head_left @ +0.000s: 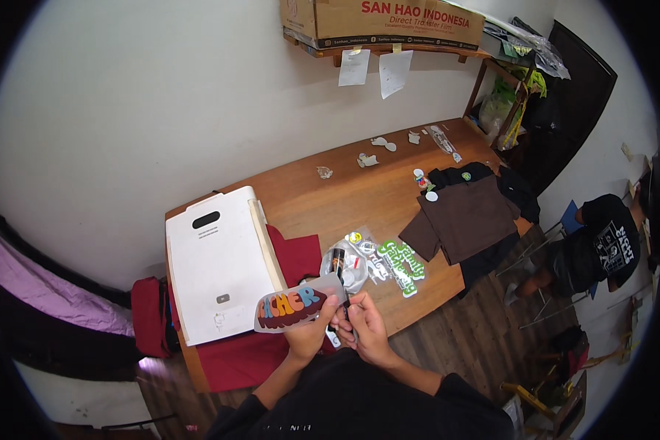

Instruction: Trimming the edges of a printed sticker using scissors.

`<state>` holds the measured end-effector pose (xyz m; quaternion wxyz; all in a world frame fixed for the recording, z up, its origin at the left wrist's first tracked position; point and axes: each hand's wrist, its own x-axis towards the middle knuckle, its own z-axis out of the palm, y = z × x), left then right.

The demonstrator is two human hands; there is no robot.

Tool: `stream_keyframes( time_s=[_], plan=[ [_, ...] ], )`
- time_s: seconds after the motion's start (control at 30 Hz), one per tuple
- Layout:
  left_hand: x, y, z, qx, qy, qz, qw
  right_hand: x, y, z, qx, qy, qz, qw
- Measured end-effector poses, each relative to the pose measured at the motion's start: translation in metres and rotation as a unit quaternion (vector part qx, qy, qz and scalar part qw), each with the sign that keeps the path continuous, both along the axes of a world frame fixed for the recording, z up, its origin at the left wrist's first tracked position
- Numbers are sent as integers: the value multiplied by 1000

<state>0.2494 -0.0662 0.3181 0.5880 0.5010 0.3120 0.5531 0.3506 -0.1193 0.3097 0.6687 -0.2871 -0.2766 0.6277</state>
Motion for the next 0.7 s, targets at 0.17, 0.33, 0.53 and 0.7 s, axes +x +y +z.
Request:
stream_keyframes(
  time_s=[0.17, 0.33, 0.53, 0.7],
  plan=[
    [1, 0, 3, -3, 21, 24, 999, 0, 1, -1, -1, 1, -2, 1000],
    [1, 0, 4, 10, 1, 15, 1000, 0, 1, -2, 3, 0, -3, 1000],
    [2, -1, 4, -1, 3, 20, 1000, -2, 0, -2, -7, 13, -17, 1000],
    [1, 0, 4, -5, -9, 10, 1000, -1, -1, 0, -11, 2, -16, 1000]
  ],
)
